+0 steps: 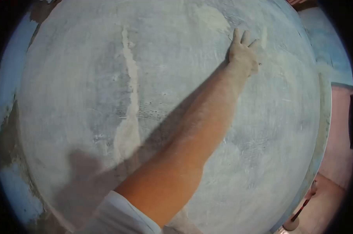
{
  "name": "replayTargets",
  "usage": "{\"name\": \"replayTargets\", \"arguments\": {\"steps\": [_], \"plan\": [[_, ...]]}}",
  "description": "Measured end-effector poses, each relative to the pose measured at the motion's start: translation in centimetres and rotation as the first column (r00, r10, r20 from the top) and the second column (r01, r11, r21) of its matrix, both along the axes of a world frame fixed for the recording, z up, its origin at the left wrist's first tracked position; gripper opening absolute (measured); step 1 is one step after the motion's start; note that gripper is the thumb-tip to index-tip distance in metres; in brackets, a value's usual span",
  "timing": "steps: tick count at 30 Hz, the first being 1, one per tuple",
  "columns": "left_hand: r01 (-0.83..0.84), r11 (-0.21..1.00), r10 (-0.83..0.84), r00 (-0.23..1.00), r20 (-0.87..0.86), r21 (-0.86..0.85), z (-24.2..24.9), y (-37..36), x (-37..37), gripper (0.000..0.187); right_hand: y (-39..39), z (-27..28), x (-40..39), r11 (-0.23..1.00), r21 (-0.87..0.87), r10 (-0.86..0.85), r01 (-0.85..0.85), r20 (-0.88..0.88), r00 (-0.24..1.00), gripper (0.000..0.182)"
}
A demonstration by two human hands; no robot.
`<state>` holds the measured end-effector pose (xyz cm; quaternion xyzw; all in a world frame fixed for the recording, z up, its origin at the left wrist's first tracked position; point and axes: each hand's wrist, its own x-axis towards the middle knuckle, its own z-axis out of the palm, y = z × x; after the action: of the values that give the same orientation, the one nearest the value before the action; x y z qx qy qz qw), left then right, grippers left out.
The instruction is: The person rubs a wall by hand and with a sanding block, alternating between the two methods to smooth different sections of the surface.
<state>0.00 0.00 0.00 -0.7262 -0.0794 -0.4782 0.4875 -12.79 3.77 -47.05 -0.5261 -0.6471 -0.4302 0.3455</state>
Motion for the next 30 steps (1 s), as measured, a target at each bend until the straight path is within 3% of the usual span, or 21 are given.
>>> {"name": "replayTargets", "arguments": {"steps": [2,3,5,6,7,9,12,15,16,18,20,22,23,24,26,27,29,30], "plan": [[0.038,0.998,-0.040,0.998,-0.051,-0.045,-0.8,-0.2,1.3,0.055,-1.1,0.8,4.0,0.999,-0.036,0.024,-0.022,0.051,0.998,0.052],[0.027,0.997,-0.014,0.986,0.164,-0.073,2.4,1.1,-3.1,0.054,-1.8,1.1,7.1,0.998,-0.054,0.043,-0.036,0.123,0.992,0.051],[-0.038,0.998,0.047,0.980,0.195,-0.051,1.0,2.2,-3.6,0.052,-1.5,0.4,6.6,0.994,0.016,0.111,-0.113,0.066,0.992,0.047],[-0.020,1.000,0.021,0.997,0.079,-0.010,-0.4,3.1,-0.1,0.051,0.9,-1.2,4.6,0.999,0.041,0.032,-0.030,-0.027,0.999,0.050],[0.009,0.998,0.004,0.973,0.233,-0.056,1.9,4.1,-4.9,0.051,-0.7,-0.2,6.6,1.000,0.012,-0.029,0.028,0.087,0.996,0.052],[0.036,0.997,-0.014,0.955,0.298,-0.068,3.5,6.9,-7.5,0.052,0.4,0.3,6.1,0.991,0.034,-0.128,0.126,0.072,0.989,0.057],[-0.059,0.992,0.103,0.896,0.431,-0.113,6.3,11.2,-12.4,0.058,2.6,0.2,3.6,0.991,0.021,-0.133,0.132,0.057,0.989,0.065],[-0.148,0.984,0.171,0.942,0.288,-0.101,6.9,6.9,-17.5,0.059,2.5,0.9,-0.9,0.995,0.059,-0.083,0.083,-0.014,0.996,0.065],[-0.099,0.989,0.126,0.952,0.278,-0.109,7.0,7.0,-20.1,0.058,1.5,1.6,-2.1,0.997,0.039,-0.071,0.070,0.009,0.997,0.065],[0.000,0.980,0.059,0.954,0.294,-0.199,6.7,11.3,-23.6,0.058,1.0,2.6,-0.1,0.993,-0.110,-0.032,0.039,0.057,0.998,0.065],[-0.143,0.965,0.228,0.868,0.441,-0.218,10.1,17.2,-25.0,0.057,-0.5,4.7,2.8,0.980,-0.150,-0.104,0.129,0.161,0.981,0.067],[-0.080,0.968,0.181,0.883,0.434,-0.240,9.0,17.5,-29.1,0.058,-0.4,4.7,2.3,0.989,-0.094,-0.099,0.114,0.151,0.984,0.069],[-0.439,0.838,0.528,0.801,0.281,-0.324,8.8,16.4,-30.8,0.059,-0.2,4.4,2.0,0.987,-0.108,-0.102,0.117,0.141,0.985,0.069],[-0.734,0.589,0.801,0.585,0.127,-0.337,8.6,14.6,-33.1,0.060,0.0,4.5,1.7,0.987,-0.105,-0.105,0.119,0.137,0.985,0.069],[-0.408,0.843,0.529,0.748,0.401,-0.351,9.0,20.1,-35.4,0.064,-0.2,3.8,1.4,0.988,-0.128,-0.069,0.083,0.108,0.992,0.069],[-0.203,0.929,0.351,0.753,0.556,-0.310,9.5,23.7,-37.4,0.065,-0.2,4.0,1.8,0.988,-0.134,-0.056,0.071,0.110,0.992,0.069],[-0.016,0.975,0.176,0.661,0.730,-0.220,8.3,25.4,-41.0,0.068,0.2,4.5,3.2,0.989,-0.136,-0.039,0.054,0.108,0.993,0.069],[-0.022,0.974,0.191,0.616,0.764,-0.226,6.7,26.0,-43.7,0.068,0.4,4.6,2.9,0.989,-0.132,-0.048,0.064,0.120,0.992,0.069]]}}
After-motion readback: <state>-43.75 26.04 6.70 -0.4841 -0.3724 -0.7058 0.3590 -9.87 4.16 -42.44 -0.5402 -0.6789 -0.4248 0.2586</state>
